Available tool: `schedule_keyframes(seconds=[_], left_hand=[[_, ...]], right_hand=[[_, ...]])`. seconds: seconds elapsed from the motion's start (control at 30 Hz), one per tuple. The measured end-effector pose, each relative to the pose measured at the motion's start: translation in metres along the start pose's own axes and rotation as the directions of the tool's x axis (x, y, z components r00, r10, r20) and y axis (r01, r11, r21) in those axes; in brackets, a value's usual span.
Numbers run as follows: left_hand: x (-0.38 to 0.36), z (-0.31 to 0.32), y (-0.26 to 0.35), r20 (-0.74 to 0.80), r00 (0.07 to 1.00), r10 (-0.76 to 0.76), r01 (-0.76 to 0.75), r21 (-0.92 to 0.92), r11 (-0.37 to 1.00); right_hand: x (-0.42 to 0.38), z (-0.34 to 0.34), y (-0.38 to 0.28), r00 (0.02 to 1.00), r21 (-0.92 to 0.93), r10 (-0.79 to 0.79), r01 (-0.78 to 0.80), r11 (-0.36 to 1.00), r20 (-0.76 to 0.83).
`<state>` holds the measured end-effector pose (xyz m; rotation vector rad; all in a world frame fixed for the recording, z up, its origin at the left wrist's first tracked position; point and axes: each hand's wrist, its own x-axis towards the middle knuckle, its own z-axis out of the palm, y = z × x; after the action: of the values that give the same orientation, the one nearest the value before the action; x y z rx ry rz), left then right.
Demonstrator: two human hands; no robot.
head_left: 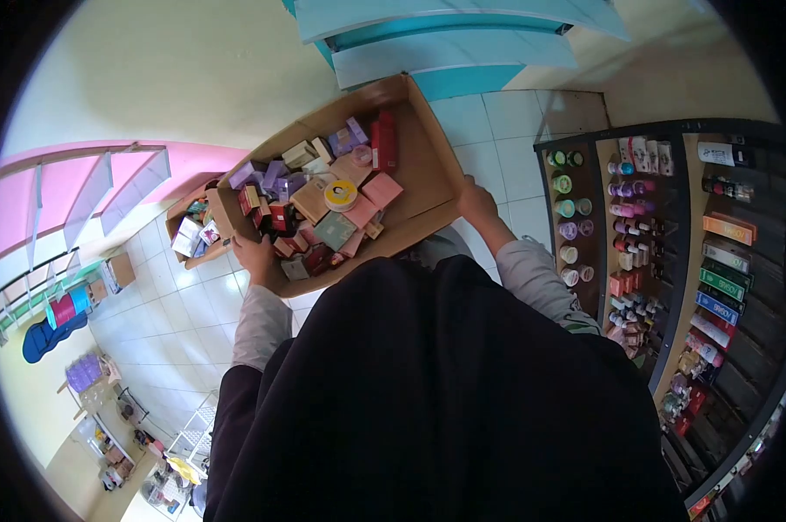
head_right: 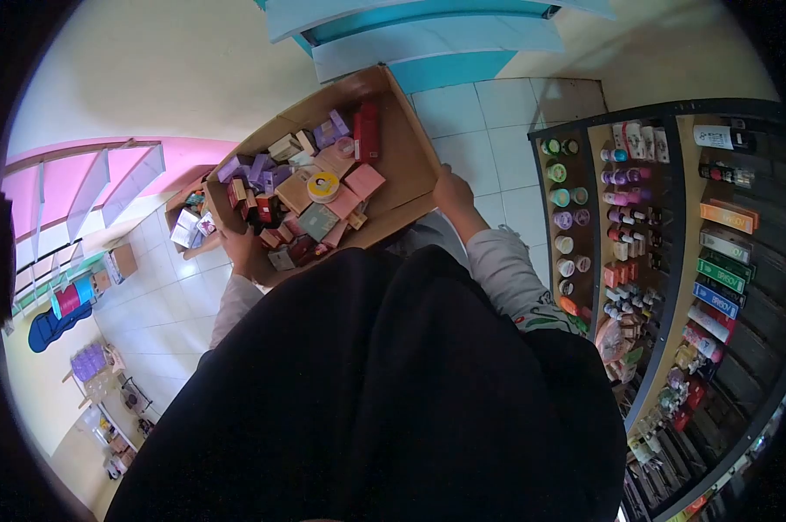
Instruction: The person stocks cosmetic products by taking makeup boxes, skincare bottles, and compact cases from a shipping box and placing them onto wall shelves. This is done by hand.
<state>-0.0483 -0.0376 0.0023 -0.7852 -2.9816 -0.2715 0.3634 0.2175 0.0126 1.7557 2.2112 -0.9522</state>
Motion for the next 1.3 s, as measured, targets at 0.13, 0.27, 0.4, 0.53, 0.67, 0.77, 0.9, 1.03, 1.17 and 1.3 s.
schedule_keyframes(seconds=[0.13, 0.27, 0.4, 0.53, 0.67, 0.77, 0.9, 1.03, 1.17, 1.3], left_hand=[[0.013, 0.008, 0.066, -0.110, 0.891, 0.442, -0.455, -0.215, 0.864], [-0.014, 0.058, 0.148, 0.290, 0.824, 0.487, -0.309, -0.491, 0.814], [-0.026, 0.114, 0.197, 0.453, 0.808, 0.377, -0.091, -0.536, 0.839], [-0.038, 0.152, 0.226, 0.477, 0.843, 0.247, 0.004, -0.465, 0.885], [-0.045, 0.171, 0.233, 0.434, 0.883, 0.178, 0.075, -0.505, 0.860], [-0.062, 0.164, 0.242, 0.314, 0.939, 0.139, 0.102, -0.642, 0.760], [-0.076, 0.144, 0.234, 0.274, 0.952, 0.135, 0.096, -0.690, 0.718], [-0.110, 0.028, 0.269, -0.117, 0.979, 0.169, -0.201, -0.722, 0.662], [-0.143, -0.085, 0.322, -0.419, 0.853, 0.312, -0.522, -0.646, 0.558], [-0.163, -0.141, 0.371, -0.677, 0.545, 0.494, -0.832, -0.362, 0.421]], right_hand=[[-0.002, 0.023, -0.017, 0.996, 0.038, -0.041, 0.039, 0.999, 0.078], [-0.016, 0.023, -0.011, 0.995, 0.057, -0.066, 0.062, 0.996, 0.080], [-0.020, 0.018, -0.020, 0.993, 0.076, -0.070, 0.063, 0.995, 0.098], [-0.014, 0.028, -0.007, 0.990, 0.078, -0.076, 0.067, 0.995, 0.121], [-0.017, 0.015, -0.006, 0.975, 0.171, -0.167, 0.141, 0.975, 0.145], [-0.017, 0.006, 0.005, 0.965, 0.192, -0.247, 0.226, 0.955, 0.094], [-0.009, -0.010, 0.021, 0.915, 0.162, -0.381, 0.399, 0.902, -0.133], [-0.013, -0.056, 0.004, 0.927, 0.471, -0.368, 0.356, 0.807, -0.069], [-0.037, -0.116, -0.036, 0.903, 0.914, -0.390, -0.009, 0.405, 0.182], [-0.084, -0.196, -0.060, 0.900, 0.981, -0.424, -0.022, 0.193, 0.104]])
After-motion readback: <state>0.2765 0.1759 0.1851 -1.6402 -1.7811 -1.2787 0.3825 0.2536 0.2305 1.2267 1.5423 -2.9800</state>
